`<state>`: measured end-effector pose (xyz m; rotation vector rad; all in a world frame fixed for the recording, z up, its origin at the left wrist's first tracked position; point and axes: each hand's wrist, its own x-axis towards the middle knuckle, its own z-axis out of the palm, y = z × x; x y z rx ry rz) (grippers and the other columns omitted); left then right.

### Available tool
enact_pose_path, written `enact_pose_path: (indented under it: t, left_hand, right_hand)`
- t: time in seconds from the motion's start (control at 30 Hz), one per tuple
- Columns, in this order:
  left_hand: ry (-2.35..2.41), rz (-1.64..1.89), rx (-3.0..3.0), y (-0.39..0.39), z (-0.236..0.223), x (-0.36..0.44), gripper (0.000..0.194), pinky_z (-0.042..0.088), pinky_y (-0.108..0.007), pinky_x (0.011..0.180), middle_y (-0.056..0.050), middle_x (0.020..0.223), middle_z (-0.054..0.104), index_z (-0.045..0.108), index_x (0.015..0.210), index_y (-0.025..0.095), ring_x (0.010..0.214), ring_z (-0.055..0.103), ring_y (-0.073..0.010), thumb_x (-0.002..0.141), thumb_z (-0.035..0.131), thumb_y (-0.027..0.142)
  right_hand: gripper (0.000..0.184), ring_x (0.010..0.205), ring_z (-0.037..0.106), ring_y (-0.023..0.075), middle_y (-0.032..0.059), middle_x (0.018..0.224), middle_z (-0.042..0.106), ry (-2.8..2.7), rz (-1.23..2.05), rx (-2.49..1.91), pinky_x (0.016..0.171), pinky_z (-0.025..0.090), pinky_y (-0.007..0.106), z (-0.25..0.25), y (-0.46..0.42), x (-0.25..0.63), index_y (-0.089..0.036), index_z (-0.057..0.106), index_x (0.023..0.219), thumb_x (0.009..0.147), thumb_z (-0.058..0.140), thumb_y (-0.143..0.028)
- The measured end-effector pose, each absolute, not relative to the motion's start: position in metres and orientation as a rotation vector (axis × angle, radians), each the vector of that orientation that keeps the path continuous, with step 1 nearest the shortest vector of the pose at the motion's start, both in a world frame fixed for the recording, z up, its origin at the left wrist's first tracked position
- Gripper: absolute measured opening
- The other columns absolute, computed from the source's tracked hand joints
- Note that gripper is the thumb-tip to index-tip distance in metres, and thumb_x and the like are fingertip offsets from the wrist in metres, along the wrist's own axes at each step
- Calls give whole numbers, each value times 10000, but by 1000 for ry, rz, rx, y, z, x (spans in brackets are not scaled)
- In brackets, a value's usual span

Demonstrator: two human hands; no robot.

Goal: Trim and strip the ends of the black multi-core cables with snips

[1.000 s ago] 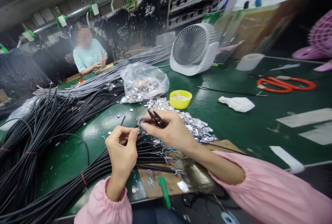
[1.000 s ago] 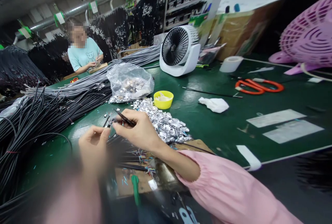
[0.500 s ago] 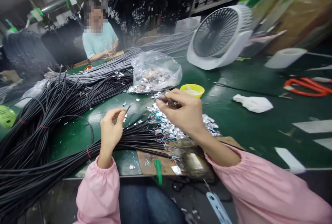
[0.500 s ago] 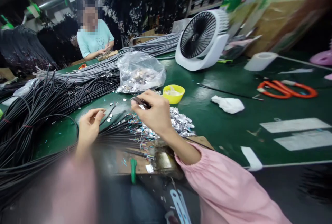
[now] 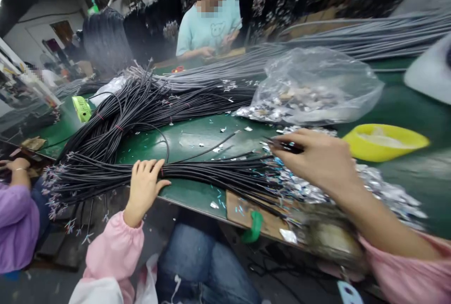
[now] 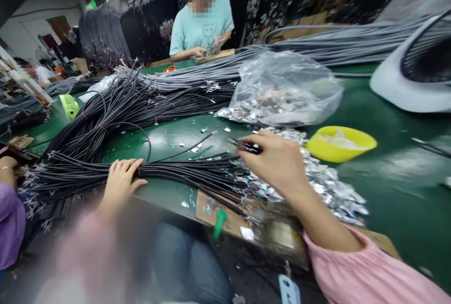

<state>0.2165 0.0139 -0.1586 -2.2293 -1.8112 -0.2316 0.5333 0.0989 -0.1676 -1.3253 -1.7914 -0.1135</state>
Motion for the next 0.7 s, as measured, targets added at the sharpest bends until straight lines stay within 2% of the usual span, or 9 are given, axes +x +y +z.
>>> enact_pose_path:
  t: [0.1, 0.2, 0.37, 0.53, 0.6, 0.7]
  left_hand:
    - [-1797, -171, -2156, 22, -159, 212, 414, 360, -404, 896, -70, 1005, 641, 564, 1139, 225, 972, 546, -251, 815, 530, 480]
    - [-1825, -101, -2118, 34, -158, 211, 483, 396, -363, 771, -97, 891, 657, 624, 1042, 198, 868, 588, -264, 793, 480, 586]
    - [-1979, 79, -2113, 49, -132, 204, 562, 388, -316, 602, -107, 863, 695, 662, 1014, 226, 798, 633, -298, 773, 417, 670]
    - [-2189, 200, -2118, 62, -90, 197, 613, 400, -316, 631, -99, 866, 708, 683, 1006, 255, 888, 626, -323, 773, 327, 697]
    - [-2244, 220, -2212, 70, -78, 196, 624, 408, -308, 659, -68, 852, 712, 698, 959, 275, 891, 629, -303, 766, 295, 710]
    - [-2336, 267, -2325, 81, -70, 197, 665, 414, -284, 653, -40, 724, 704, 713, 883, 273, 797, 649, -259, 741, 268, 746]
  right_hand:
    - [165, 605, 598, 224, 56, 639, 644, -1795, -108, -1435, 549, 430, 307, -167, 104, 537, -211, 665, 622, 632, 510, -264]
    - [187, 668, 620, 229, 64, 701, 668, -1742, -58, -1562, 609, 449, 304, -167, 109, 540, -183, 703, 687, 647, 532, -248]
    - [204, 711, 633, 232, 72, 744, 686, -1665, -43, -1638, 646, 456, 295, -164, 114, 541, -156, 724, 742, 655, 545, -204]
    - [206, 750, 634, 241, 67, 780, 698, -1597, -46, -1648, 671, 455, 300, -162, 118, 543, -162, 727, 767, 690, 546, -225]
    - [208, 755, 633, 247, 68, 788, 700, -1574, -45, -1671, 665, 452, 303, -163, 118, 549, -163, 725, 781, 704, 547, -237]
    - [181, 769, 631, 254, 79, 789, 697, -1588, -17, -1690, 649, 450, 302, -165, 115, 555, -156, 717, 781, 718, 564, -229]
